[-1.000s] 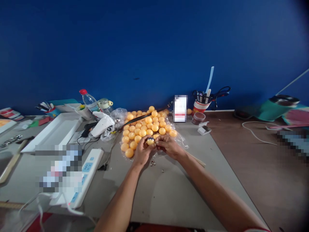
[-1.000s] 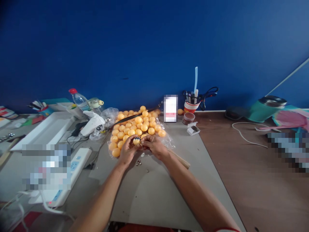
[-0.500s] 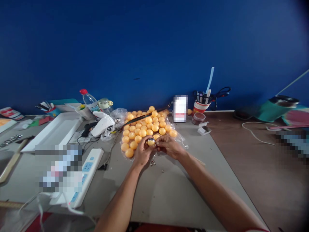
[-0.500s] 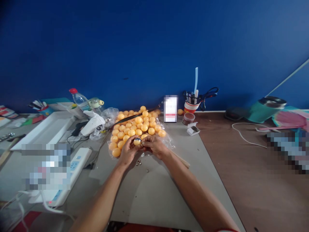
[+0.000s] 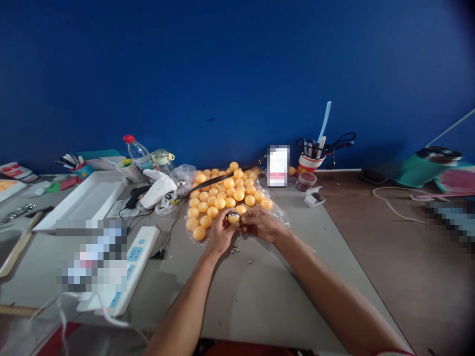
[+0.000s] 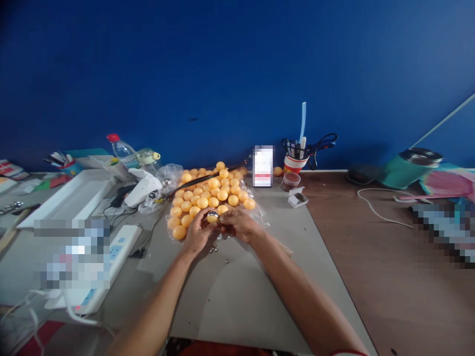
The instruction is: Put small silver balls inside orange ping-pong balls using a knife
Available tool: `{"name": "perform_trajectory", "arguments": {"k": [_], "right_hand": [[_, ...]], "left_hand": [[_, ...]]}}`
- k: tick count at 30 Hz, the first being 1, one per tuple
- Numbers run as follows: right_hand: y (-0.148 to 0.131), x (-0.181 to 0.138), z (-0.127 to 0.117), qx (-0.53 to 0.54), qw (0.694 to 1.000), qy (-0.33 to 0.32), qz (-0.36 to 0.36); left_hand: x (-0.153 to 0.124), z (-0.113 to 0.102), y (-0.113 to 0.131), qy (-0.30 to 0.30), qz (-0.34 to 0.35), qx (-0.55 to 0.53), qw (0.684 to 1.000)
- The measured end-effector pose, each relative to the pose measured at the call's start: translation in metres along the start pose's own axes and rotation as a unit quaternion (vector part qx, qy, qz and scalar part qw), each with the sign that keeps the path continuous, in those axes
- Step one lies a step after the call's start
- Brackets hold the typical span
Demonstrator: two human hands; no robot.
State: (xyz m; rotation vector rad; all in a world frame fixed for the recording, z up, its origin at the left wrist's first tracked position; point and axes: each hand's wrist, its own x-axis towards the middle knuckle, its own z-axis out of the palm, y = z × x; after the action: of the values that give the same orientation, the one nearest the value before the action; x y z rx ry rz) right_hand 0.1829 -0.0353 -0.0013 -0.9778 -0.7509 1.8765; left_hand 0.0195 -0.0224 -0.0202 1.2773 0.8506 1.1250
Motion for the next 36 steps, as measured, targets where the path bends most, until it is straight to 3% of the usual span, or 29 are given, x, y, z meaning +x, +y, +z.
{"name": "perform_trajectory", "arguments": {"k": [20, 28, 36], "right_hand": [[0.010, 0.006, 0.002, -0.019, 0.999, 0.045, -0.018], [0.010, 0.007, 0.004, -0.016, 0.998, 0.046, -0.028], [0.012, 0.006, 0.008, -0.010, 0.996, 0.085, -0.025]], "left_hand": [[-0.003, -0.002, -0.002, 0.019, 0.024, 0.097, 0.995], [-0.004, -0.001, -0.001, 0.049, 0.044, 0.090, 0.994], [-0.004, -0.002, -0.005, 0.043, 0.062, 0.136, 0.988]]}}
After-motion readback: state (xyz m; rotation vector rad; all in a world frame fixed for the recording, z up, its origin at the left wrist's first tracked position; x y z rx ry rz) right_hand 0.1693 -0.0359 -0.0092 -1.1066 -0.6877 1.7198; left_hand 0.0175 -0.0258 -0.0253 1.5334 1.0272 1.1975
